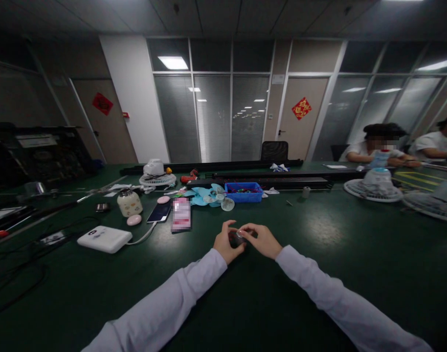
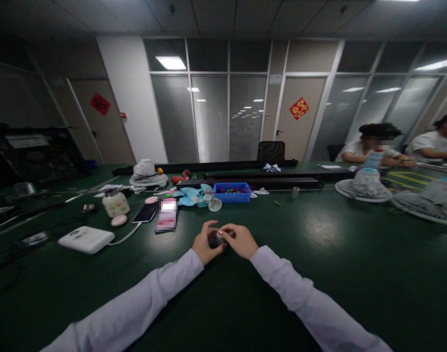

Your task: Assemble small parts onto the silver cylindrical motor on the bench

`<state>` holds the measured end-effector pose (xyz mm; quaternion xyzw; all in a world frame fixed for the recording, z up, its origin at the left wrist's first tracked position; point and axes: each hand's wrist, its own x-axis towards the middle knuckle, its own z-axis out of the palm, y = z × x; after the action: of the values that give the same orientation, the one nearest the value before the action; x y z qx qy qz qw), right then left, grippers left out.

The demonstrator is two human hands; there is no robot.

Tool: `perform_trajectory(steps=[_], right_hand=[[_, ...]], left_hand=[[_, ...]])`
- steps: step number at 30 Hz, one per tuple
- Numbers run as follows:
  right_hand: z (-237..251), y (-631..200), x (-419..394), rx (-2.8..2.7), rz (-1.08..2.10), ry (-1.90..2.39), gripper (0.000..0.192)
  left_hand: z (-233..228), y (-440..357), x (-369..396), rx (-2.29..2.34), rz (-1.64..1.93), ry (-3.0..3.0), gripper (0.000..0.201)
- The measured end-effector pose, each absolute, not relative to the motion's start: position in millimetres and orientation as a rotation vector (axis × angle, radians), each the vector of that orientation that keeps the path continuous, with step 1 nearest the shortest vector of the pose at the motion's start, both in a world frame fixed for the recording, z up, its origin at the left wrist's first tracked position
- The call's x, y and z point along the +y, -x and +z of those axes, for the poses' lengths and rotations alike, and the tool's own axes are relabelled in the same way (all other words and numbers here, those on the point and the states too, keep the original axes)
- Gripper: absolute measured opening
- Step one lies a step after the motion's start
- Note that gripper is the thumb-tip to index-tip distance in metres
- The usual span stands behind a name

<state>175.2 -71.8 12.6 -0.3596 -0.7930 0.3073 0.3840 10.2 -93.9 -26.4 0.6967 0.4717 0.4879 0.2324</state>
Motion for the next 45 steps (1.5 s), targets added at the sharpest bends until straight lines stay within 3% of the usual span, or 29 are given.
perform_trajectory(steps=[17,29,45], right_hand=[[20.1,-171.4,-67.9,-1.967,0.692,0.944,0.016],[-10.9,-252.0,-77.1,-2.211,0.74,0.955,0.01],[7.0,-201.4,-78.2,-1.849,0.786,0.931,0.025]], left_hand=[[-21.9,-4.5,-97.8,1.301,1.261,-1.882,0.069],[-21.0,12.2,-107.6,1.264,1.217,-1.917,0.061],[-18.3,11.7,-106.9,1.234,1.212,-1.911,0.049]])
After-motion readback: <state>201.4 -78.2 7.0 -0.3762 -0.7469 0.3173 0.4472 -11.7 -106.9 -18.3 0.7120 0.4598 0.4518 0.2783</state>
